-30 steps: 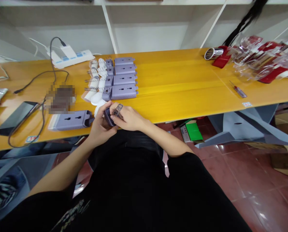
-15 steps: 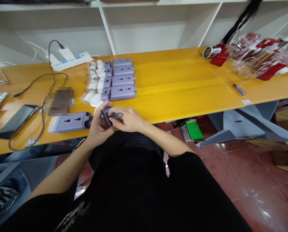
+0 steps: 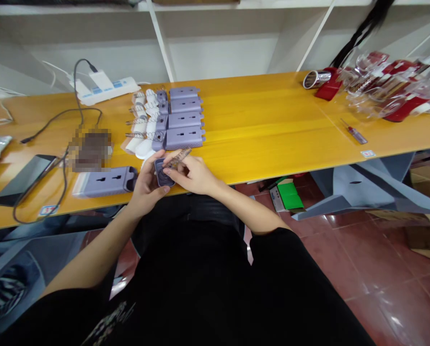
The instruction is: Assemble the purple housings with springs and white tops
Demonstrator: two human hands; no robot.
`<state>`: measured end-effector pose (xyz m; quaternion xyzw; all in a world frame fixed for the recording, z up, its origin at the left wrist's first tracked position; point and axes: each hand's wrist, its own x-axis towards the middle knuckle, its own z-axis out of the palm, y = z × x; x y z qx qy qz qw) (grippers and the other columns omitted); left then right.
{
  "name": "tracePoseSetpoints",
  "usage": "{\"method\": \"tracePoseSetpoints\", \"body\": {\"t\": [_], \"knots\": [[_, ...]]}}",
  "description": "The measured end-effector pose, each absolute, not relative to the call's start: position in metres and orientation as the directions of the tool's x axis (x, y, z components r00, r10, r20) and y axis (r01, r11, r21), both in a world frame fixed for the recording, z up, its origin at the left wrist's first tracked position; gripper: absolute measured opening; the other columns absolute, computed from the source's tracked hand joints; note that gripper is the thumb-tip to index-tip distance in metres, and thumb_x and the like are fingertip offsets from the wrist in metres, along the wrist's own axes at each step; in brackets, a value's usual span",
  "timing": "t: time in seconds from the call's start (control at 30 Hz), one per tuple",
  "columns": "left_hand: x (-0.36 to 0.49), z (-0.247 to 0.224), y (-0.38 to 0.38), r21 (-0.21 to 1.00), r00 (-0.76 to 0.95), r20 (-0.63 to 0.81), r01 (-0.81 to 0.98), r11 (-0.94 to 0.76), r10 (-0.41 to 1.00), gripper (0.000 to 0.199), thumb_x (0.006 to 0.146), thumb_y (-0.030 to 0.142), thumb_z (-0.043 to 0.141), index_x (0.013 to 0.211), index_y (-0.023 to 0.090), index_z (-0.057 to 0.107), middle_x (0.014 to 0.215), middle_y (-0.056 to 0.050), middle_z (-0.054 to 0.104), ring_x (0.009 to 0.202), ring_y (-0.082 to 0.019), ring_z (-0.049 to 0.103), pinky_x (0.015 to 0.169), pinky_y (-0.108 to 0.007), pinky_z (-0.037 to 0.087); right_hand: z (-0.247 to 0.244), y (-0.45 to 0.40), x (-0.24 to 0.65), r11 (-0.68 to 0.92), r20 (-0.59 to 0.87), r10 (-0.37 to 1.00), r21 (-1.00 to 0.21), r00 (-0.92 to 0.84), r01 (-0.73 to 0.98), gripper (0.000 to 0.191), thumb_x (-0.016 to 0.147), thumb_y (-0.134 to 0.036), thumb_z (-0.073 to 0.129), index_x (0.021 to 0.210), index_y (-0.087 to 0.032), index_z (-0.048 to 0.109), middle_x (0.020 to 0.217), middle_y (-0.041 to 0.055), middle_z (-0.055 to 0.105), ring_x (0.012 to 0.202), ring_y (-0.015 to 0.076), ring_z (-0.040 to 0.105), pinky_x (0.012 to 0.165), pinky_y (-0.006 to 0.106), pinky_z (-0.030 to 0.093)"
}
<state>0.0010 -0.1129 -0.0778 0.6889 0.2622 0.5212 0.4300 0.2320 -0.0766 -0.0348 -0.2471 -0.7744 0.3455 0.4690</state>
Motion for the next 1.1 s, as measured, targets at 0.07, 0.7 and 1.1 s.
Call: {"method": "tracePoseSetpoints", "body": {"t": [0.07, 0.7, 1.1], "knots": [[0.000, -0.078, -0.112, 0.873, 0.328, 0.482, -0.102, -0.476, 0.813, 0.103, 0.105, 0.051, 0.100, 0.192, 0.044, 0.045, 0.190, -0.015, 0.058, 0.169, -0.040, 0.067, 0.135, -0.057, 0.066, -0.035, -0.076, 0.231, 0.619, 0.548, 0.723, -0.784, -0.420, 0.044, 0.035, 0.119, -0.057, 0.075, 0.131, -0.023, 0.077, 0.112, 0.0045, 0.085, 0.069, 0.0135, 0.063, 0.070, 0.031, 0.055], [0.003, -0.084, -0.107, 0.883, 0.329, 0.468, -0.203, -0.423, 0.820, 0.085, 0.109, 0.057, 0.094, 0.184, 0.044, 0.057, 0.180, -0.012, 0.067, 0.150, -0.037, 0.080, 0.126, -0.059, 0.074, -0.042, -0.071, 0.227, 0.470, 0.492, 0.779, -0.869, -0.388, -0.158, 0.053, 0.113, -0.072, 0.083, 0.134, -0.024, 0.075, 0.128, 0.0121, 0.092, 0.116, 0.0255, 0.091, 0.105, 0.043, 0.076], [0.002, -0.077, -0.109, 0.892, 0.350, 0.444, -0.253, -0.373, 0.825, 0.090, 0.102, 0.039, 0.095, 0.184, 0.043, 0.059, 0.181, -0.010, 0.065, 0.138, -0.030, 0.079, 0.109, -0.040, 0.077, -0.041, -0.072, 0.227, 0.505, 0.521, 0.725, -0.847, -0.451, -0.166, 0.049, 0.117, -0.070, 0.079, 0.138, -0.026, 0.073, 0.131, 0.0102, 0.091, 0.099, 0.0215, 0.089, 0.089, 0.036, 0.076]]}}
